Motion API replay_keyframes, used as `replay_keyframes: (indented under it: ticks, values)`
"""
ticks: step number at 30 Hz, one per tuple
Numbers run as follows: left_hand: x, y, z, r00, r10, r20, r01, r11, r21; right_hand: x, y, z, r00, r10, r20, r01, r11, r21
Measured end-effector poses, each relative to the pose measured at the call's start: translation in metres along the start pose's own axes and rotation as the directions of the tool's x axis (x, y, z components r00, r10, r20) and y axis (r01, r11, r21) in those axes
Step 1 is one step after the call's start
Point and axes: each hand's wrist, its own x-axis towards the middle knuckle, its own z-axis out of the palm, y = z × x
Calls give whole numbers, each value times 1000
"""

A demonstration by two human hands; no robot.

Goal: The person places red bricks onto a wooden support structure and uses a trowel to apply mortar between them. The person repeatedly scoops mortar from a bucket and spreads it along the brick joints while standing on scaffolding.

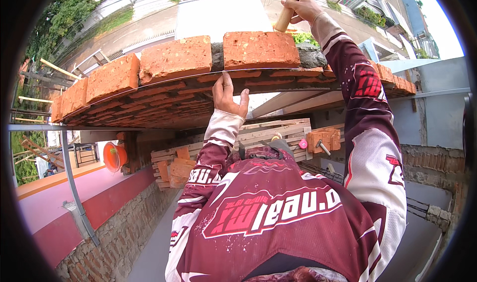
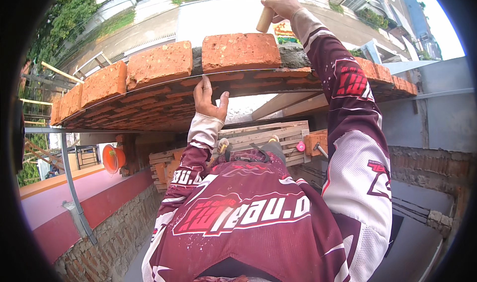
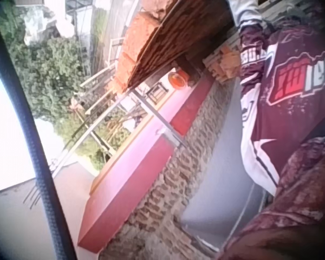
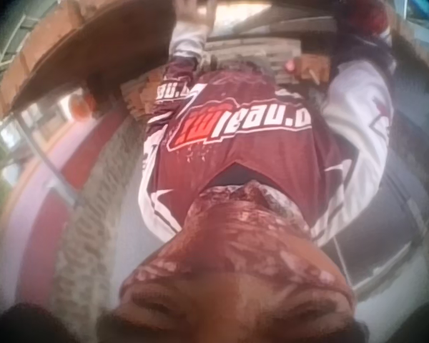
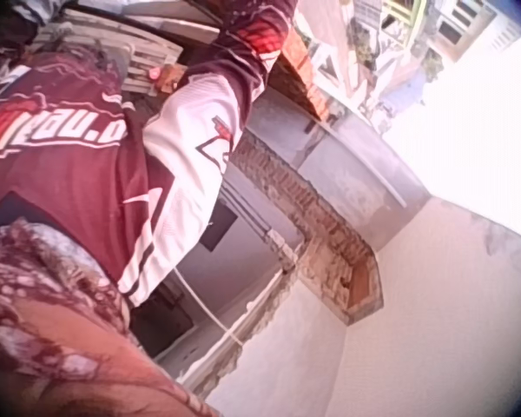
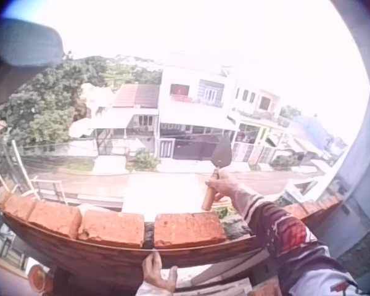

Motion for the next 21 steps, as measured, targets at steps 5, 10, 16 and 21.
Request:
replay_keyframes:
  ticks: [5, 10, 16, 21]
  values:
    - [-15, -8, 2, 998, -67, 2, 67, 998, -4, -39, -20, -37, 965, -137, -225, 217, 896, 387]
    - [-63, -32, 10, 923, -352, 154, 349, 936, 47, -115, -18, -87, 929, -353, -110, 357, 775, 521]
    - [-149, -57, 86, 634, -694, 342, 562, 717, 413, -211, 44, -119, 913, -365, 182, 191, 777, 599]
    - [-227, -44, 186, 188, -908, 373, 713, 388, 584, -216, 142, -163, 578, -590, 564, 578, 784, 227]
